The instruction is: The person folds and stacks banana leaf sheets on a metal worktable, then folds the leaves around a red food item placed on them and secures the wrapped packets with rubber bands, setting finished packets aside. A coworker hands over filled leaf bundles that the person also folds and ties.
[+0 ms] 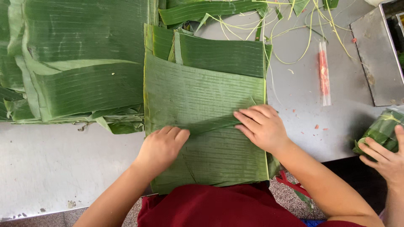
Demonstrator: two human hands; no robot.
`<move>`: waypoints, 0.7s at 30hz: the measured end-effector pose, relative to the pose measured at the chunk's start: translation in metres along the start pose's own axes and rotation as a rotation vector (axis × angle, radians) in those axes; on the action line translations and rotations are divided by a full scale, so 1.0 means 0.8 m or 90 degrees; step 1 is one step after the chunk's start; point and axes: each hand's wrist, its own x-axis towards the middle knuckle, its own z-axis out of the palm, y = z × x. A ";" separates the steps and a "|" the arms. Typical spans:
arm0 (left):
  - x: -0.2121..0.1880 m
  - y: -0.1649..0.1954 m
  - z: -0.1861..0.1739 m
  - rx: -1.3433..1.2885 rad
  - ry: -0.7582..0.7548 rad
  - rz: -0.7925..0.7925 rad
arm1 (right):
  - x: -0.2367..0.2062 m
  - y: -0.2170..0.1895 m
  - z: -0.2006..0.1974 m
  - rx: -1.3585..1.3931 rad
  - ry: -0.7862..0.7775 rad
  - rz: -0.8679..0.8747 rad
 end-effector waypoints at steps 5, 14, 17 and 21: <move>0.021 0.027 0.003 0.158 0.141 -0.044 | 0.005 -0.008 -0.001 -0.074 -0.055 -0.068; 0.063 0.068 -0.025 0.103 0.004 -0.263 | 0.047 -0.015 -0.018 -0.087 -0.185 0.182; 0.055 0.092 -0.034 -0.208 0.141 -0.236 | 0.048 -0.025 -0.036 0.006 -0.028 0.418; 0.052 0.119 -0.036 -0.724 0.196 -0.143 | 0.046 -0.051 -0.033 0.398 0.274 0.446</move>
